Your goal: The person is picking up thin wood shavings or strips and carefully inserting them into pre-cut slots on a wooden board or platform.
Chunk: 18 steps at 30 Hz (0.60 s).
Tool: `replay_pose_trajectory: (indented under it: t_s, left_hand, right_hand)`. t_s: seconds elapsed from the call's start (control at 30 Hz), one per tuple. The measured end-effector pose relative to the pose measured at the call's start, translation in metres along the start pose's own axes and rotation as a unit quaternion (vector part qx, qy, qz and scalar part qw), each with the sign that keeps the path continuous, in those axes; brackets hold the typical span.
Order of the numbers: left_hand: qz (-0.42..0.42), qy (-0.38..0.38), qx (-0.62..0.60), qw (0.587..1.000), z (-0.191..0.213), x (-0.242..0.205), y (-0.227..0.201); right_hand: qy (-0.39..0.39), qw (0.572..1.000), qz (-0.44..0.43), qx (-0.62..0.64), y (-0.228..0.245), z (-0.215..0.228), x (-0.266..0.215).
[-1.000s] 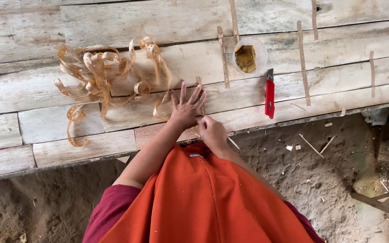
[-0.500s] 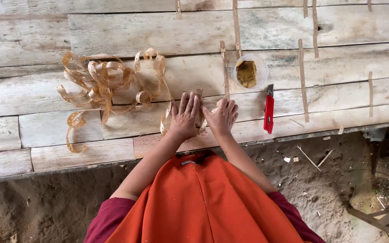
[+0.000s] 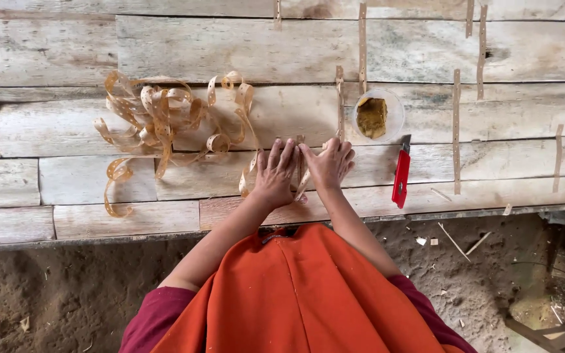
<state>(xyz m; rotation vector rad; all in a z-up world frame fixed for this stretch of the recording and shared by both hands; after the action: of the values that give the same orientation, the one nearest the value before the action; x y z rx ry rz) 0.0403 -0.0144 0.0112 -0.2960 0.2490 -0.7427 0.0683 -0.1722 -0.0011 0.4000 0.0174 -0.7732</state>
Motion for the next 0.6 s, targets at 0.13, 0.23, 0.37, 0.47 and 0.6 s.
replay_pose_trajectory:
  t_s: [0.13, 0.23, 0.37, 0.47, 0.6]
  left_hand:
    - [-0.017, -0.034, 0.012, 0.999, 0.005, 0.001, 0.004]
    - [-0.027, -0.067, 0.019, 0.997, -0.004, 0.007, 0.014]
    - [-0.043, -0.072, 0.012, 0.996, 0.005, 0.009, 0.021]
    - [-0.055, -0.087, 0.015, 0.995, 0.005, 0.01, 0.025]
    - [-0.056, -0.085, 0.021, 0.995, 0.008, 0.009, 0.026]
  right_hand:
    - [-0.018, 1.0, 0.01, 0.008, -0.001, -0.001, 0.002]
    - [-0.021, 1.0, 0.008, 0.003, 0.0, -0.001, 0.002]
    - [-0.016, 1.0, 0.001, 0.004, 0.0, 0.0, 0.001]
    - [-0.016, 1.0, -0.006, 0.013, 0.0, -0.002, 0.005]
    - [-0.025, 1.0, 0.002, 0.019, 0.007, 0.002, 0.006]
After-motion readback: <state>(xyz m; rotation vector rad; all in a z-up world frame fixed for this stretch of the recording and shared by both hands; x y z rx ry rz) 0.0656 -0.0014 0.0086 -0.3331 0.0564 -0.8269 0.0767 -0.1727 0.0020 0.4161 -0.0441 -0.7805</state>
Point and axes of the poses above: each hand's wrist, its own x-axis towards the middle knuckle, its own z-axis out of the back of the hand, y = z × x, the point moved 4 cm from there along x, towards the middle knuckle, and after that the axes turned 14 degrees about -z, right-handed, at the moved point
